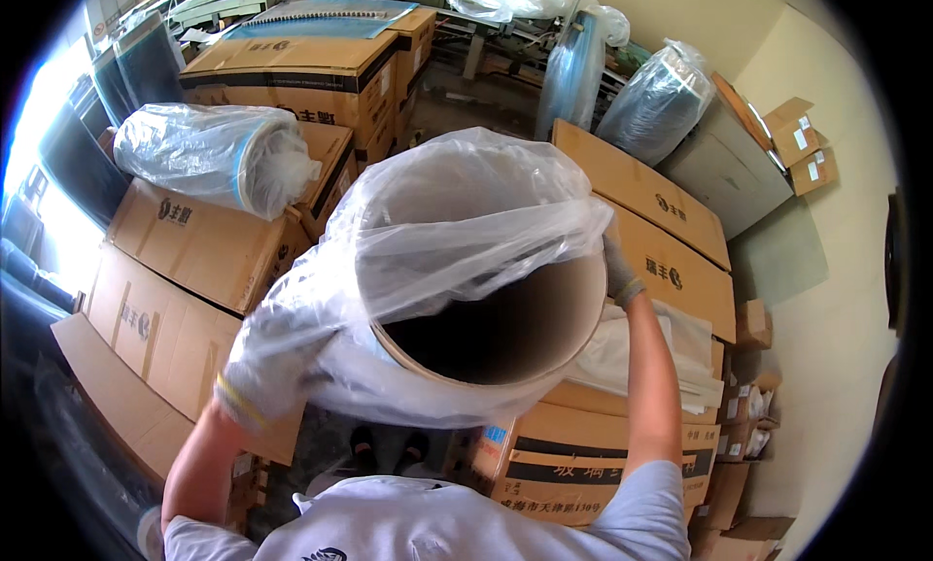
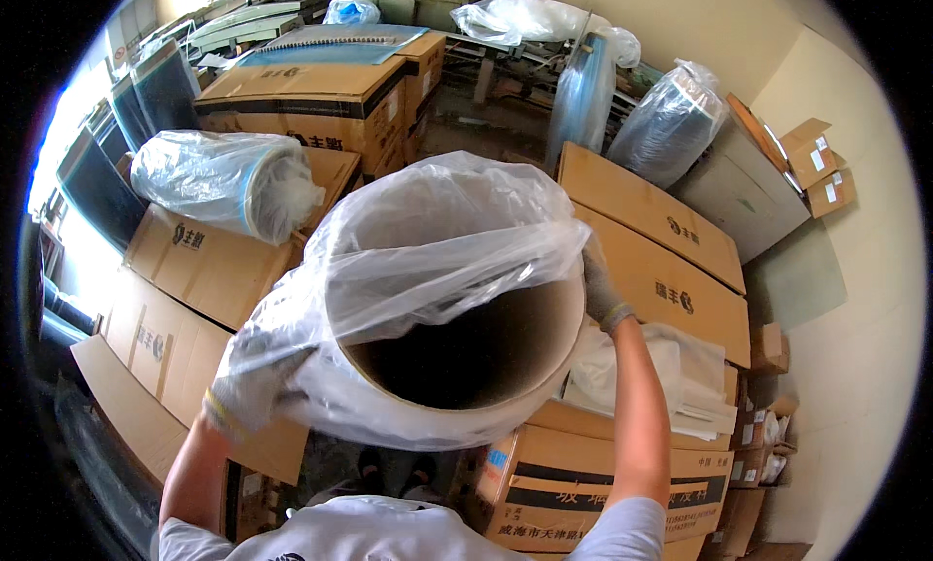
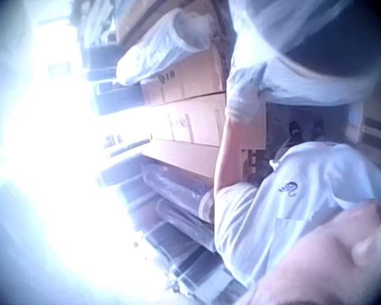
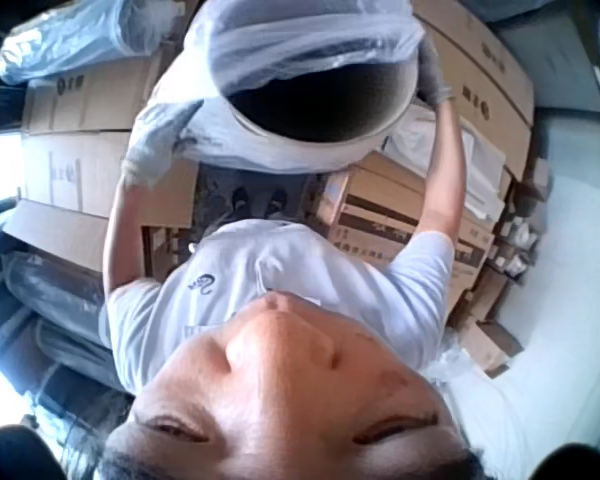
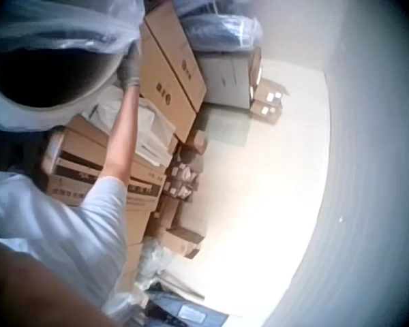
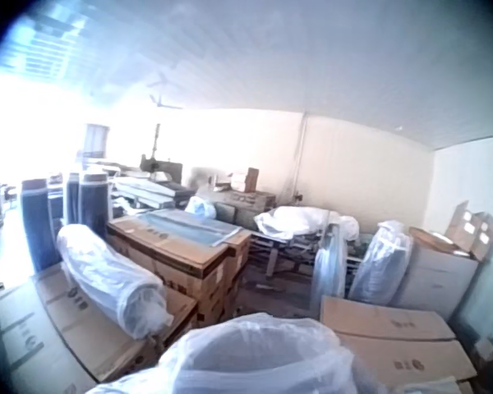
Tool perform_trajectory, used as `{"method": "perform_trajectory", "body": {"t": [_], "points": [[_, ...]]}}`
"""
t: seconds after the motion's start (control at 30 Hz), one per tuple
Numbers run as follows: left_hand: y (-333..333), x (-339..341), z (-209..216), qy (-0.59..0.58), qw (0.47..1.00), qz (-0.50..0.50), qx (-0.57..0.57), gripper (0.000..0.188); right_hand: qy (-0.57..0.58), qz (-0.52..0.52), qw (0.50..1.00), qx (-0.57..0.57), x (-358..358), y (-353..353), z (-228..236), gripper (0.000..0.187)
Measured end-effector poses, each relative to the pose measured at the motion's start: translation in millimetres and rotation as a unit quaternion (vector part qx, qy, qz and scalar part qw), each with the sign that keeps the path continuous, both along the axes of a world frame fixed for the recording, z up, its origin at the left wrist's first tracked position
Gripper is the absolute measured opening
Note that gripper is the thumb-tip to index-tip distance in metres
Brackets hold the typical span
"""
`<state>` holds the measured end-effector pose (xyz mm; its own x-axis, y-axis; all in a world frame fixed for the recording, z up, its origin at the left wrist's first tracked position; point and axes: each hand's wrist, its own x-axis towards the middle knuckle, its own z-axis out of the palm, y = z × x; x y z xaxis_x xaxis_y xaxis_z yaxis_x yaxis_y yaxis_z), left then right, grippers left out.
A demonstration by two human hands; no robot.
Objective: The person opens a cardboard box and removes a large cylindrical roll wrapped in plastic. They unwrap the roll, inspect the cardboard tube, and then rewrap the roll in the plastic bag.
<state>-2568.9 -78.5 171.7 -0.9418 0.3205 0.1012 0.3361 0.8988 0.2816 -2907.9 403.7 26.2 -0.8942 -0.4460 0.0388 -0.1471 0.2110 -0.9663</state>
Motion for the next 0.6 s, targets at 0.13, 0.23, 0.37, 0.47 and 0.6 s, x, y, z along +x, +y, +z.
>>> {"method": "perform_trajectory", "body": {"t": [0.13, 0.23, 0.37, 0.47, 0.6], "points": [[-44.2, -44.5, -82.9, 0.052, 0.981, 0.116, 0.147, 0.018, 0.255, -0.002, 0.932, 0.257, 25.3, -74.6, 104.7, 0.051], [-10.1, -109.4, -45.4, 0.179, 0.961, 0.207, 0.032, 0.015, 0.138, -0.020, 0.974, 0.177, 14.9, -65.7, 76.1, 0.052], [0.7, -172.1, -35.8, 0.153, 0.971, 0.119, 0.139, 0.029, -0.029, -0.024, 0.999, 0.004, 32.7, -34.2, 2.9, 0.054], [-20.8, -183.7, -73.1, -0.155, 0.900, 0.203, 0.353, 0.033, 0.088, 0.033, 0.995, 0.028, 31.3, -65.7, 46.3, 0.056], [-27.1, -171.8, -101.4, -0.257, 0.797, 0.229, 0.497, 0.033, 0.132, 0.027, 0.987, 0.084, 2.1, -100.2, 66.9, 0.053]]}}
